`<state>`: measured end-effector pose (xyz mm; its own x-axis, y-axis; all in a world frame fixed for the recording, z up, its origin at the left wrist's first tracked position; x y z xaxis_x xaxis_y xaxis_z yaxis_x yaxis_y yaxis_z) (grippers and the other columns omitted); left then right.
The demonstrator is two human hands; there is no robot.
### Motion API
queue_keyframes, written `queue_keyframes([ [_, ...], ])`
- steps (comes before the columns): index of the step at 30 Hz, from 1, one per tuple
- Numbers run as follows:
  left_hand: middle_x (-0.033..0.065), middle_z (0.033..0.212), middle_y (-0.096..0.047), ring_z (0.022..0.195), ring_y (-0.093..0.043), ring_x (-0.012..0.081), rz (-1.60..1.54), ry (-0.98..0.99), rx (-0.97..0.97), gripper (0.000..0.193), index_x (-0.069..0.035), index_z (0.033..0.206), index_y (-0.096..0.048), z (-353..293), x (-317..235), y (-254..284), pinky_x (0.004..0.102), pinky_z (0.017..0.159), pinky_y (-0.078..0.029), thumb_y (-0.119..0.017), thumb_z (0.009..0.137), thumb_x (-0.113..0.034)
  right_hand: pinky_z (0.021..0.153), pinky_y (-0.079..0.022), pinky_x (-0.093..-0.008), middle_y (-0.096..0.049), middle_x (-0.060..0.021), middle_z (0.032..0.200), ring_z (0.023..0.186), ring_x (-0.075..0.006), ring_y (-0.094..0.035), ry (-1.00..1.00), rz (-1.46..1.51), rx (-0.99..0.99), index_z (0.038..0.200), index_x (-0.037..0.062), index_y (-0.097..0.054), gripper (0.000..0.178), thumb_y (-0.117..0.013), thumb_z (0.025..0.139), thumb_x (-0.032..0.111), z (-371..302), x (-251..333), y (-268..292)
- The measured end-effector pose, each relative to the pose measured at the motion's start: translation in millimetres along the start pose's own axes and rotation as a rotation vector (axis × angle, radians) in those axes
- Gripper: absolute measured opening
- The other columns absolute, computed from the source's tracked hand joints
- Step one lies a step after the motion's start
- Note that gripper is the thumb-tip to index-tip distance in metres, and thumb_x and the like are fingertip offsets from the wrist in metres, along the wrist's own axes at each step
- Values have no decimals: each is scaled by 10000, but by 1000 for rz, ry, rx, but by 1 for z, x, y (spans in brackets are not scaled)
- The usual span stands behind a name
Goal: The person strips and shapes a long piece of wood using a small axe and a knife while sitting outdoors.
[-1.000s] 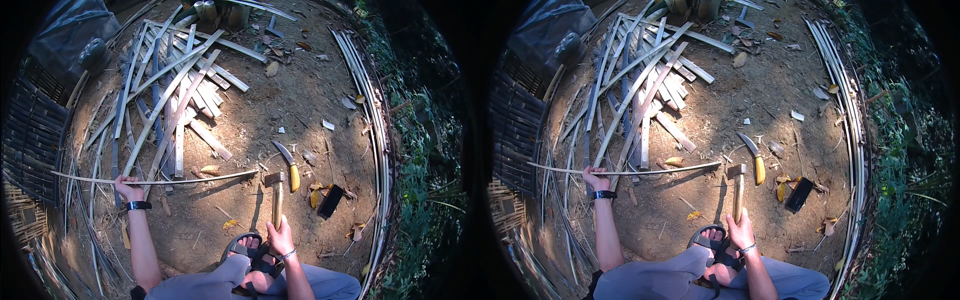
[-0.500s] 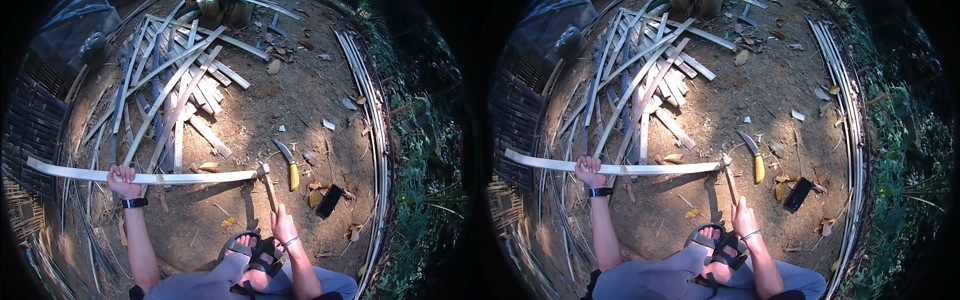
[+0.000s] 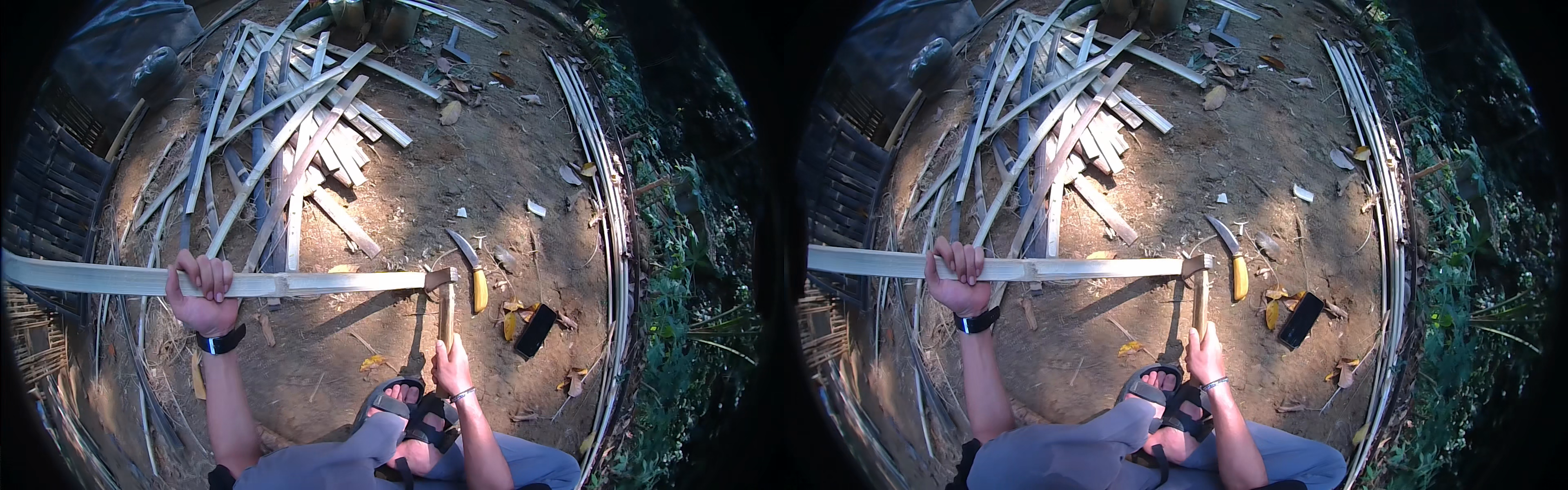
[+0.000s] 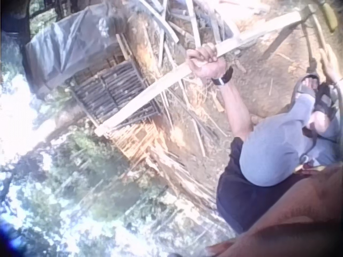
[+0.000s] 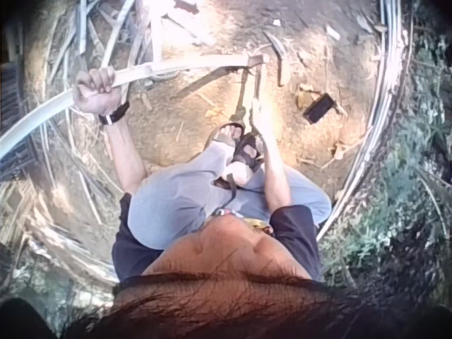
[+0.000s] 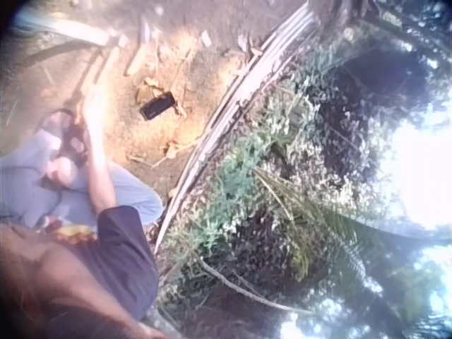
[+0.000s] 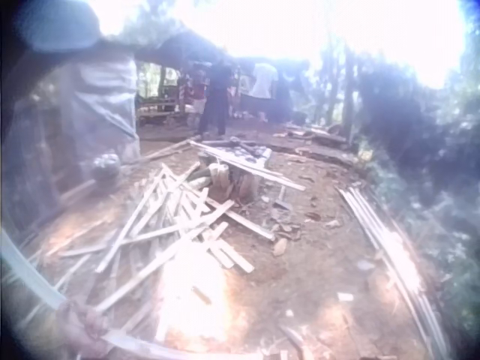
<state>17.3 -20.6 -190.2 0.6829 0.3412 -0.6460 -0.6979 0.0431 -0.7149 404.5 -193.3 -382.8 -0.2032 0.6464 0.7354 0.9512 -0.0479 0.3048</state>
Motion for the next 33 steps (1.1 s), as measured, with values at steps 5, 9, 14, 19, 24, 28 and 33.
queue_keyframes([
  [5,50,748,-413,781,-421,195,-62,152,-63,437,-83,810,-442,8,9,12,362,767,-365,-413,987,-482,334,-381,-264,-430,7,560,396,-97,-445,26,20,-92,941,94,-394,133,-475,1008,177,-7,14,8],
  [9,92,989,-588,987,-548,248,-134,135,-270,421,-79,1018,-558,-14,17,40,460,904,-437,-464,965,-486,351,-396,-273,-475,-8,553,412,-108,-485,30,157,-78,930,69,-419,148,-513,974,175,-26,26,7],
  [14,89,1054,-590,1020,-558,239,-82,64,-304,434,-102,1077,-559,-20,12,22,463,916,-445,-435,976,-505,389,-406,-299,-484,-35,585,441,-136,-496,123,49,-117,994,60,-421,191,-558,954,186,-37,37,-2],
  [19,101,1112,-585,1052,-547,231,69,-90,-154,473,-112,1130,-524,-25,28,-39,443,929,-435,-382,986,-539,604,-474,-414,-604,-190,745,662,-310,-618,172,-75,-62,1182,10,-456,387,-616,912,236,-45,58,-16],
  [24,129,1268,-530,1154,-510,234,197,-189,19,466,-112,1312,-418,-19,44,-95,426,999,-395,-446,978,-435,686,-488,-406,-620,-211,834,754,-298,-629,193,-44,-34,1247,21,-455,463,-637,902,271,-63,83,-29],
  [28,144,1411,-414,1273,-448,280,316,-215,61,669,-119,1445,-294,-19,16,-128,440,1087,-337,-591,874,-302,445,-447,-337,-554,-83,618,504,-164,-576,372,-87,-182,1062,21,-475,334,-646,902,259,-70,77,-9],
  [33,146,1396,-447,1305,-418,282,17,-397,-15,646,-112,1395,-395,-16,-123,-146,476,1100,-312,-525,886,-487,593,-473,-434,-607,-211,747,685,-352,-625,336,-64,-112,1120,14,-485,409,-639,898,320,-104,104,-1],
])
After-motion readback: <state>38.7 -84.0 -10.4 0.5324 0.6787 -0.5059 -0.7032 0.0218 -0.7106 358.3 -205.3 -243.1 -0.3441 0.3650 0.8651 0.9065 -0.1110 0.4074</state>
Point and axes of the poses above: each hand's wrist, its own z-axis towards the middle knuckle, its own y-axis out of the back of the hand, x = y × z, the point moved 5 cm from there along z, towards the middle knuckle
